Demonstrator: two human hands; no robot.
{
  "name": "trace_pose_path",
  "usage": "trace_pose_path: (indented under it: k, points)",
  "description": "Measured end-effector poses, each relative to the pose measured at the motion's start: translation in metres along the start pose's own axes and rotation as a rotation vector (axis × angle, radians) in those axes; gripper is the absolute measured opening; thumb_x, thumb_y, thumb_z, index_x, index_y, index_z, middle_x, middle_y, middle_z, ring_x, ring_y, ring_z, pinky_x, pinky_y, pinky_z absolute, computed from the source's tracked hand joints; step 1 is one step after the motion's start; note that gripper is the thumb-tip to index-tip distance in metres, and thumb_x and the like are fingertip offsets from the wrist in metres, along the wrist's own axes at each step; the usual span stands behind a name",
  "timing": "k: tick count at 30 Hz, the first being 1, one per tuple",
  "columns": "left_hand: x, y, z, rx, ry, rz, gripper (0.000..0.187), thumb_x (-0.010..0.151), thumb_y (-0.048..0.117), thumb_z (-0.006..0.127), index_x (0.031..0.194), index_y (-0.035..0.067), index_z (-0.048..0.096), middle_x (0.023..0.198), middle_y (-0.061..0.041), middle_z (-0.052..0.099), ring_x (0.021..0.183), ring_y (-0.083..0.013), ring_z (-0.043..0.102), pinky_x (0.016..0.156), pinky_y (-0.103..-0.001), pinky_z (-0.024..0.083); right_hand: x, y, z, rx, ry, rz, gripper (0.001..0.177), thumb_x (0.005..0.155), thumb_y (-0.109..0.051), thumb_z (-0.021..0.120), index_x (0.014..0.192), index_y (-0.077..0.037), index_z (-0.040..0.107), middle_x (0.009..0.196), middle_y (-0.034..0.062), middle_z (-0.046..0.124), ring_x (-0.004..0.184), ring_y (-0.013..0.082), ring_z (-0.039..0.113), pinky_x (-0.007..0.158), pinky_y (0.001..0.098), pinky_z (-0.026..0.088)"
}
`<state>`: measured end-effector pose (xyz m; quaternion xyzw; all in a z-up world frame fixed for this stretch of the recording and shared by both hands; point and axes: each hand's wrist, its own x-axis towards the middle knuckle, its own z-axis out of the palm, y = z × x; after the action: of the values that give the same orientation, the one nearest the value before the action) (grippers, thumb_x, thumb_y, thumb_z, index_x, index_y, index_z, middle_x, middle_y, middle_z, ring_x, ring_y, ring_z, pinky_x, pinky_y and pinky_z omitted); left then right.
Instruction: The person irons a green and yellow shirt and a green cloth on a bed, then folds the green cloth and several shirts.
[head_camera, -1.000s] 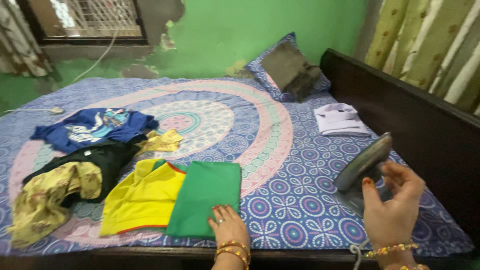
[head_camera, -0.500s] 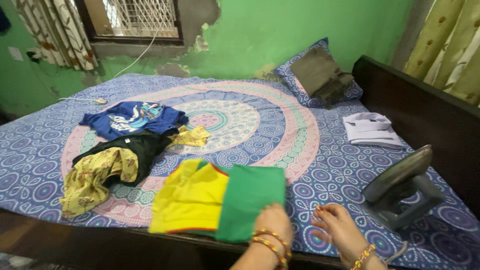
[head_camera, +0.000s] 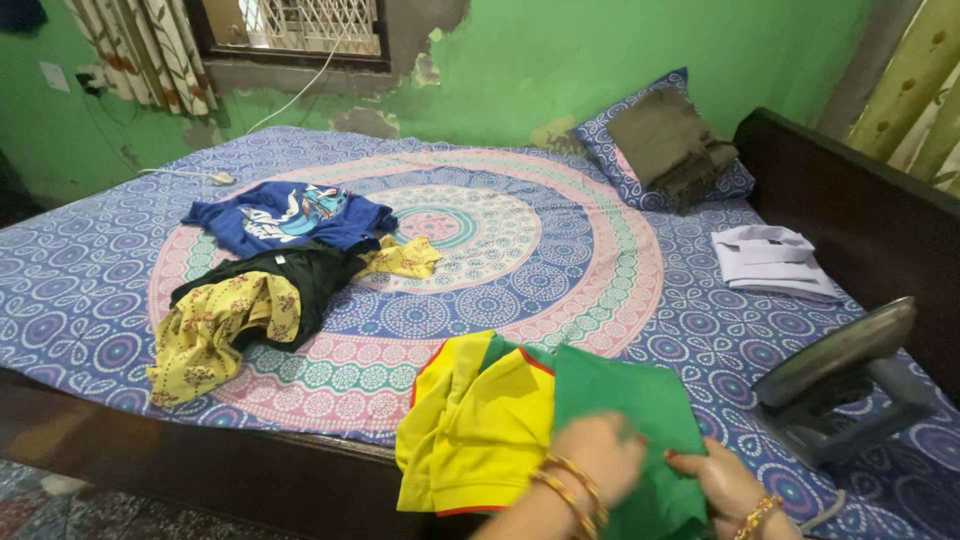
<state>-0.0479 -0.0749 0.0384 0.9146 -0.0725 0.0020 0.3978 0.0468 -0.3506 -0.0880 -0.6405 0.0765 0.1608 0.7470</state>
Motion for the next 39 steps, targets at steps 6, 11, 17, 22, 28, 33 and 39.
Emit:
trace_pose_path:
  k: [6, 11, 17, 22, 28, 33, 39]
  points:
    - [0.054, -0.133, -0.088, -0.086, 0.630, -0.107, 0.042, 0.099, 0.021, 0.075, 0.138, 0.009, 0.085, 0.136, -0.023, 0.086, 0.128, -0.0444, 0.081, 0.115, -0.054, 0.063, 0.000, -0.049, -0.012, -0.056, 0.185, -0.110, 0.041, 0.107, -0.005, 0.073, 0.146, 0.007, 0.076, 0.124, 0.0278, 0.088, 0.100, 0.0414, 0.086, 0.087, 0.0585, 0.070]
    - [0.068, -0.226, -0.120, 0.000, 0.617, -0.252, 0.040, 0.101, 0.021, 0.075, 0.137, 0.009, 0.088, 0.139, -0.023, 0.086, 0.133, -0.0439, 0.080, 0.119, -0.055, 0.061, 0.003, -0.064, -0.025, -0.923, 0.629, -0.258, 0.066, 0.102, -0.020, 0.092, 0.159, 0.004, 0.068, 0.143, 0.0293, 0.083, 0.130, 0.0449, 0.082, 0.115, 0.0559, 0.063]
    - [0.085, -0.240, -0.106, -0.023, 0.404, -0.355, 0.047, 0.099, 0.038, 0.082, 0.140, 0.015, 0.089, 0.139, -0.022, 0.086, 0.134, -0.0440, 0.080, 0.121, -0.053, 0.062, -0.002, -0.051, 0.042, -1.233, 0.592, -0.683, 0.053, 0.098, -0.024, 0.087, 0.147, -0.006, 0.077, 0.151, 0.0207, 0.080, 0.144, 0.0428, 0.075, 0.125, 0.0527, 0.059]
    - [0.095, -0.233, -0.103, 0.087, 0.417, -0.404, 0.050, 0.101, 0.045, 0.084, 0.137, 0.011, 0.090, 0.141, -0.023, 0.085, 0.137, -0.0438, 0.079, 0.124, -0.054, 0.060, -0.020, -0.054, 0.133, -1.158, 0.299, -0.842, 0.032, 0.098, -0.017, 0.082, 0.129, -0.011, 0.081, 0.145, 0.0121, 0.082, 0.139, 0.0390, 0.076, 0.114, 0.0482, 0.062]
    - [0.100, -0.260, -0.103, -0.140, 0.494, -0.507, 0.063, 0.095, 0.044, 0.094, 0.142, 0.004, 0.080, 0.144, -0.027, 0.081, 0.134, -0.0457, 0.078, 0.116, -0.055, 0.062, -0.032, -0.049, 0.214, -1.064, 0.116, -0.870, 0.033, 0.100, -0.014, 0.080, 0.133, -0.012, 0.080, 0.137, 0.0092, 0.085, 0.131, 0.0357, 0.081, 0.110, 0.0436, 0.066]
    - [0.101, -0.287, -0.097, -0.355, 0.489, -0.442, 0.034, 0.100, 0.032, 0.083, 0.123, 0.008, 0.091, 0.124, -0.019, 0.093, 0.119, -0.0372, 0.089, 0.108, -0.047, 0.067, -0.025, -0.043, 0.237, -1.051, 0.072, -0.893, 0.029, 0.101, -0.013, 0.080, 0.129, -0.010, 0.081, 0.139, 0.0110, 0.084, 0.132, 0.0371, 0.080, 0.110, 0.0452, 0.064]
    - [0.081, -0.254, -0.108, -0.145, 0.694, -0.236, 0.023, 0.101, 0.028, 0.079, 0.111, 0.011, 0.091, 0.119, -0.018, 0.091, 0.115, -0.0416, 0.085, 0.102, -0.052, 0.066, 0.011, -0.015, 0.223, -1.076, 0.113, -0.698, 0.039, 0.102, -0.013, 0.079, 0.140, -0.011, 0.077, 0.138, 0.0132, 0.083, 0.134, 0.0380, 0.077, 0.115, 0.0465, 0.062]
